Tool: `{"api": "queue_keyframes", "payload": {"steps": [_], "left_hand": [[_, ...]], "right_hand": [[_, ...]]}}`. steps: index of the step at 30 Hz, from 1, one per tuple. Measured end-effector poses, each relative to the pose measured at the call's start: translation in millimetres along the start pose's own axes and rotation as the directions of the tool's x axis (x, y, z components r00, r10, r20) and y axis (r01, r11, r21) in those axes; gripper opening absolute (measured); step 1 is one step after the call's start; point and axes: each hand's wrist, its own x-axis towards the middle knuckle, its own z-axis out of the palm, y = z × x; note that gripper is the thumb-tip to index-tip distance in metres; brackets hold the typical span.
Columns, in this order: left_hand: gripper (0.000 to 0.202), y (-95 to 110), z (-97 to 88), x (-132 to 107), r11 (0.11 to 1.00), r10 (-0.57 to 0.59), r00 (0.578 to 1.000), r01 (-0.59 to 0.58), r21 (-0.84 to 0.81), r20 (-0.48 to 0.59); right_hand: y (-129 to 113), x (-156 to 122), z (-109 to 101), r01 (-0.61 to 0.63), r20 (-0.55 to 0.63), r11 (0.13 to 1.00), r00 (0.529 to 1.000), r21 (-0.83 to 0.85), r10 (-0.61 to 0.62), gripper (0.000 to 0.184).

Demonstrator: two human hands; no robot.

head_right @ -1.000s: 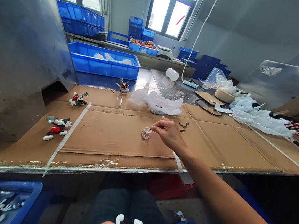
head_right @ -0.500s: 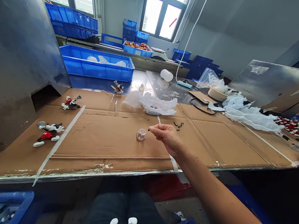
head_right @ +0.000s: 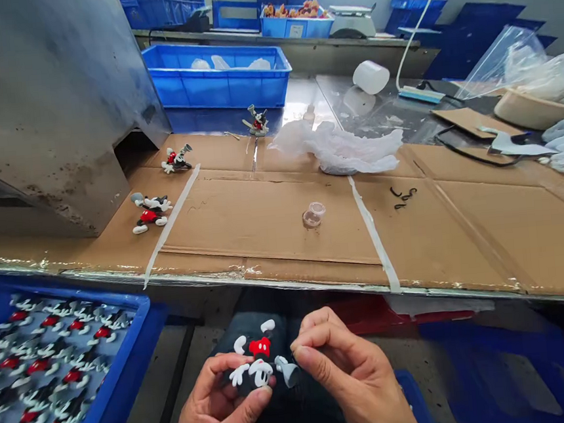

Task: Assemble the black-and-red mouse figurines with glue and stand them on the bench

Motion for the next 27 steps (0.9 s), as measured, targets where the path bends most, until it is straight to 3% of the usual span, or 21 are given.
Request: {"api": "queue_keyframes", "payload": {"steps": [3, 6, 11, 16, 27], "left_hand": [[0.036, -1, -0.3, -1, 0.999, 0.029, 1.0, -0.029, 0.016, -0.007], [0.037, -1, -0.7, -2, 0.999, 0.006, 1.0, -0.005, 0.04, -0.012], [0.039, 4, 1.4, -6, 0.992, -0.122, 0.992, 0.122, 0.005, 0.014], [0.032, 3, -3.0, -10, 0.985, -0.144, 0.99, 0.142, 0.1, 0.011], [0.024, -1, -2.7, -18, 0.967, 0.027, 1.0, -0.028, 0.254, 0.005]], "right_hand": [[16, -14, 11, -0.078, -0.029, 0.993, 0.996, 0.083, 0.08, 0.02], [24, -19, 18, -0.075, -0.022, 0.986, 0.997, 0.146, 0.079, 0.017], [25, -22, 20, -0.036, -0.053, 0.989, 0.998, 0.14, 0.044, 0.014], [22, -25, 16, -0.039, -0.012, 0.995, 0.999, 0.089, 0.041, 0.014], [31, -31, 8, -0.042, 0.038, 0.999, 0.998, -0.01, 0.042, 0.011]]}}
